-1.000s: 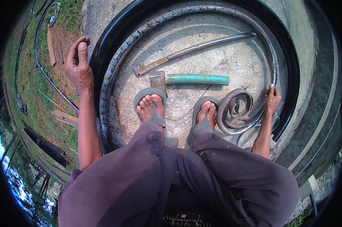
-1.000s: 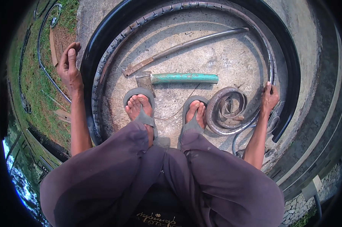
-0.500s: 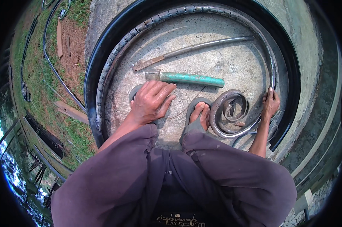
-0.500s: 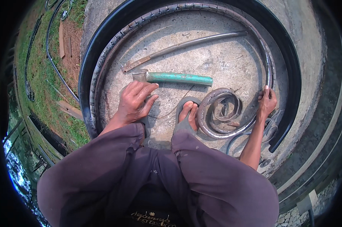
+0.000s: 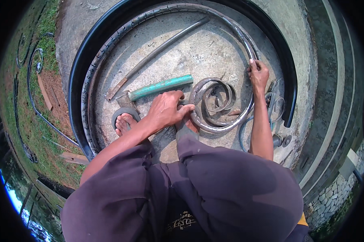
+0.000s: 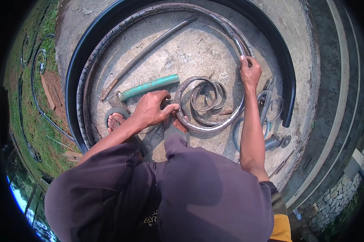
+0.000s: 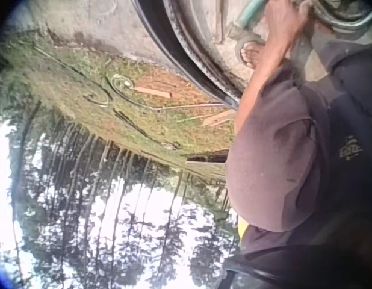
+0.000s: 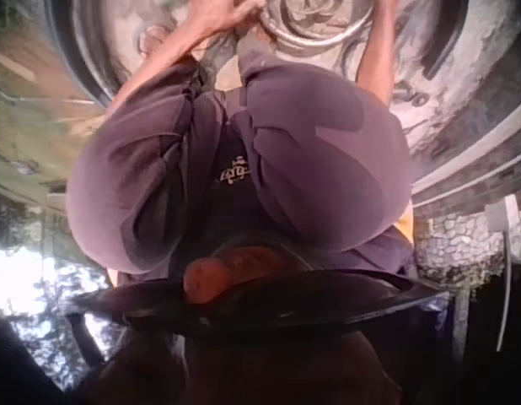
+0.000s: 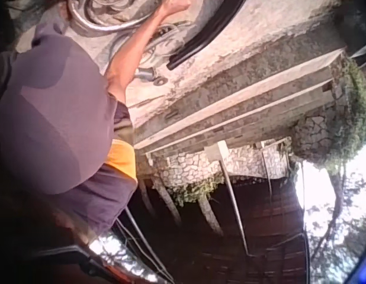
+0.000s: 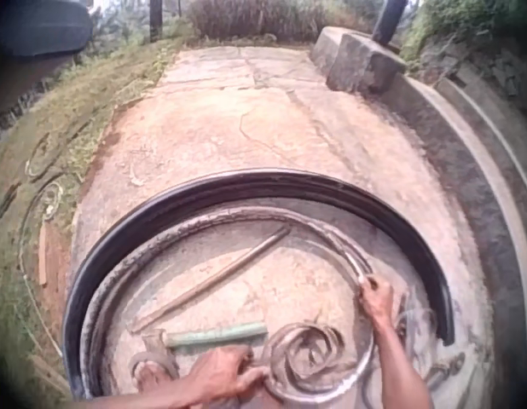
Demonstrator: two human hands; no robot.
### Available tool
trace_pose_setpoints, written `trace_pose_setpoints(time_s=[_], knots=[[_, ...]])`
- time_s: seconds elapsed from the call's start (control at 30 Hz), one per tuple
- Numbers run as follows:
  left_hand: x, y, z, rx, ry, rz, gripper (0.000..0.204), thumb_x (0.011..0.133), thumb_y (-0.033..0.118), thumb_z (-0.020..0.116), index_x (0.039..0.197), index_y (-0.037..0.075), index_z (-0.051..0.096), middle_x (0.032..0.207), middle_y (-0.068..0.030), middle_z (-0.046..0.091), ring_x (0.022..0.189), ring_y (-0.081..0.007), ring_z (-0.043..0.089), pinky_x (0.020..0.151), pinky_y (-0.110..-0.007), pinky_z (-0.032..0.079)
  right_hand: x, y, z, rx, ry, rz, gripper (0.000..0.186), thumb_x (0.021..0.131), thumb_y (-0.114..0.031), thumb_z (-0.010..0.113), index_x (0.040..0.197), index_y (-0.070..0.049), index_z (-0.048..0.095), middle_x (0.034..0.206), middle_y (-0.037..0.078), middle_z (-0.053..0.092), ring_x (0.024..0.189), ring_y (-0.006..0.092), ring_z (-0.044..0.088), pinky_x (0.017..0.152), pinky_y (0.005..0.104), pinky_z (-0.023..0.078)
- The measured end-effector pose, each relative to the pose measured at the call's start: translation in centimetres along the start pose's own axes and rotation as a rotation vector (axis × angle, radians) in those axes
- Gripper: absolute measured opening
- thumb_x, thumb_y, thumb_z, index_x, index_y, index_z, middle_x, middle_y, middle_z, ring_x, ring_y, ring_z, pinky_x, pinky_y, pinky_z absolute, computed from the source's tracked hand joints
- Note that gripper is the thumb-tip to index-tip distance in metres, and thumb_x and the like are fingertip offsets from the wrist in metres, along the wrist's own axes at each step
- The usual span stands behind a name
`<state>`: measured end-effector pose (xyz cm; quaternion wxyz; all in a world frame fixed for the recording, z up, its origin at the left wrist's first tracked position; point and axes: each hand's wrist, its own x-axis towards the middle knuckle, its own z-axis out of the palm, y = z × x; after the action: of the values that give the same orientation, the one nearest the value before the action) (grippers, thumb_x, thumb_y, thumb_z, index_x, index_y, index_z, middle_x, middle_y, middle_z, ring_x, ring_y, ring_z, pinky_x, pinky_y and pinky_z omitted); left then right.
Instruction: The person welds curved metal bars together using a welding electrode holder, occasionally using a hammer to tap the metal and handling a pair of sunglasses.
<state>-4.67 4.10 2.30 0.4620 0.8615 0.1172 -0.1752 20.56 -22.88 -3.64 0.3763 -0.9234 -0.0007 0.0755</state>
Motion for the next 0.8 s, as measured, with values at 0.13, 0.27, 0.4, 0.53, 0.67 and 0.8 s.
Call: trace_pose_setpoints(time_s=[0.13,0.27,0.4,0.53,0.67,0.8], knots=[[2.3,1.4,0.8,-0.057,-0.049,-0.049,0.046,0.081,0.039,0.075,0.101,-0.002,0.071,0.082,-0.0220,0.070,0.081,-0.0391,0.069,0.075,-0.044,0.053,0.2,0.1,-0.4,-0.023,0.046,-0.001,0.028,0.090,-0.029,0.070,0.094,-0.001,0.073,0.063,0.005,0.067,0.059,0.0124,0.064,0.059,0.0297,0.048],[2.1,1.3,1.3,-0.172,-0.049,-0.119,0.043,0.080,0.033,0.074,0.106,-0.001,0.071,0.087,-0.0210,0.072,0.083,-0.0329,0.071,0.075,-0.041,0.053,-0.2,-0.2,-0.3,0.018,0.044,0.007,0.028,0.090,-0.028,0.071,0.095,0.000,0.073,0.063,0.005,0.066,0.056,0.0127,0.063,0.056,0.0300,0.048],[1.4,0.9,2.1,-0.300,0.039,-0.145,0.032,0.080,0.025,0.074,0.099,0.000,0.072,0.084,-0.0194,0.072,0.078,-0.0342,0.071,0.072,-0.041,0.053,-1.1,-1.0,-0.8,0.094,0.009,0.080,0.029,0.090,-0.025,0.072,0.101,0.002,0.071,0.074,0.009,0.069,0.062,0.0163,0.066,0.061,0.0330,0.053],[1.4,0.2,2.6,-0.409,0.078,-0.146,0.030,0.078,0.024,0.075,0.096,0.000,0.073,0.081,-0.0178,0.073,0.077,-0.0324,0.071,0.072,-0.041,0.053,-3.9,0.2,-1.6,-0.252,0.282,-0.292,0.036,0.090,-0.027,0.071,0.114,0.001,0.067,0.099,0.017,0.066,0.089,0.0270,0.068,0.077,0.0365,0.053],[1.4,-0.2,2.5,-0.455,0.059,-0.155,0.029,0.077,0.024,0.076,0.095,0.002,0.073,0.078,-0.0152,0.072,0.072,-0.0291,0.070,0.070,-0.039,0.052,-11.4,1.0,-4.9,-0.450,0.347,-0.064,0.035,0.092,-0.029,0.068,0.110,0.001,0.069,0.092,0.017,0.067,0.086,0.0283,0.068,0.079,0.0386,0.052],[1.7,-0.4,2.2,-0.496,0.025,-0.147,0.037,0.076,0.026,0.077,0.100,-0.002,0.072,0.077,-0.0149,0.072,0.068,-0.0217,0.068,0.067,-0.034,0.052,-17.0,3.7,-6.6,-0.289,0.147,0.188,0.033,0.092,-0.029,0.066,0.101,0.002,0.071,0.082,0.017,0.071,0.075,0.0234,0.069,0.072,0.0367,0.052]])
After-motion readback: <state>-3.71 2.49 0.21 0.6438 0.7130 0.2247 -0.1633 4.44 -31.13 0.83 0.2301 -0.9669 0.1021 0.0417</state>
